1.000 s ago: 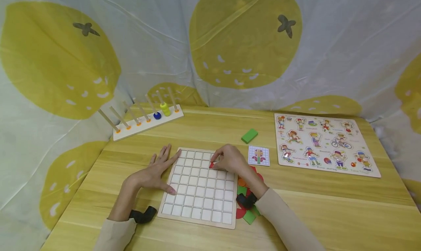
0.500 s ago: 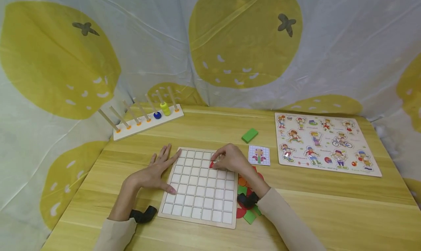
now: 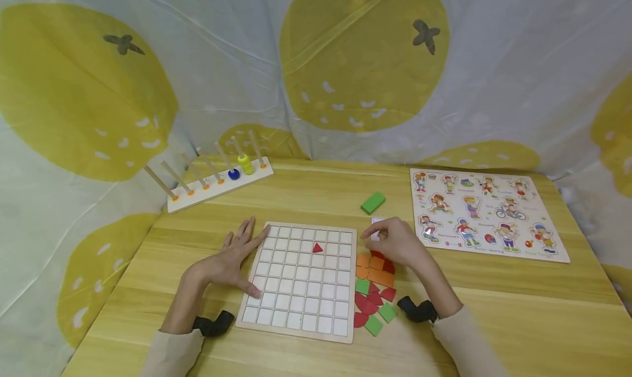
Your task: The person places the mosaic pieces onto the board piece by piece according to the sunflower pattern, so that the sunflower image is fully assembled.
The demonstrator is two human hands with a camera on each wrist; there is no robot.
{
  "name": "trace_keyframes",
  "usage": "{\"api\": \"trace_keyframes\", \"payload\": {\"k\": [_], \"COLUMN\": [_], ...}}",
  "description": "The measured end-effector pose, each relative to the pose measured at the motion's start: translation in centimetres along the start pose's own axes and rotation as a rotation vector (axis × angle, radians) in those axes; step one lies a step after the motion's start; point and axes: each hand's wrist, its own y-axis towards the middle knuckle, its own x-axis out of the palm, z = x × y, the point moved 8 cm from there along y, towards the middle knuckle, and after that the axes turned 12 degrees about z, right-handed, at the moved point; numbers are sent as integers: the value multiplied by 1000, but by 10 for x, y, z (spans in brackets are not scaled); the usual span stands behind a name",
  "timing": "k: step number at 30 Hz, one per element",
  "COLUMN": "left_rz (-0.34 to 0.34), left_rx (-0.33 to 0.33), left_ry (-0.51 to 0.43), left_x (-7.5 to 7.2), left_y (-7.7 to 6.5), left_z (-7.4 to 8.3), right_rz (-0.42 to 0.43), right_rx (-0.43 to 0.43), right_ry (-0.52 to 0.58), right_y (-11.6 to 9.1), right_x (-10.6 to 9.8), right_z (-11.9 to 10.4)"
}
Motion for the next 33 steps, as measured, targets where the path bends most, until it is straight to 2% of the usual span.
{"api": "trace_keyframes", "payload": {"k": [6, 15, 22, 27, 33], "left_rz": [-5, -7, -4, -3, 5], "left_rx": [0, 3, 8, 1, -1], "left_ry": [-13, -7, -2, 2, 1], "left_x": [1, 2, 2, 1, 0], "left_y": [-1, 0, -1, -1, -1], "left_z": [1, 0, -1, -1, -1], "right_rz": [19, 13, 111, 70, 23], "right_rx": [2, 29, 39, 41, 35], "right_ry": [-38, -54, -93, -66, -44], "right_y": [-13, -16, -13, -14, -13], "right_x": [-13, -1, 0, 4, -2], "right_z": [16, 22, 18, 16, 19]}}
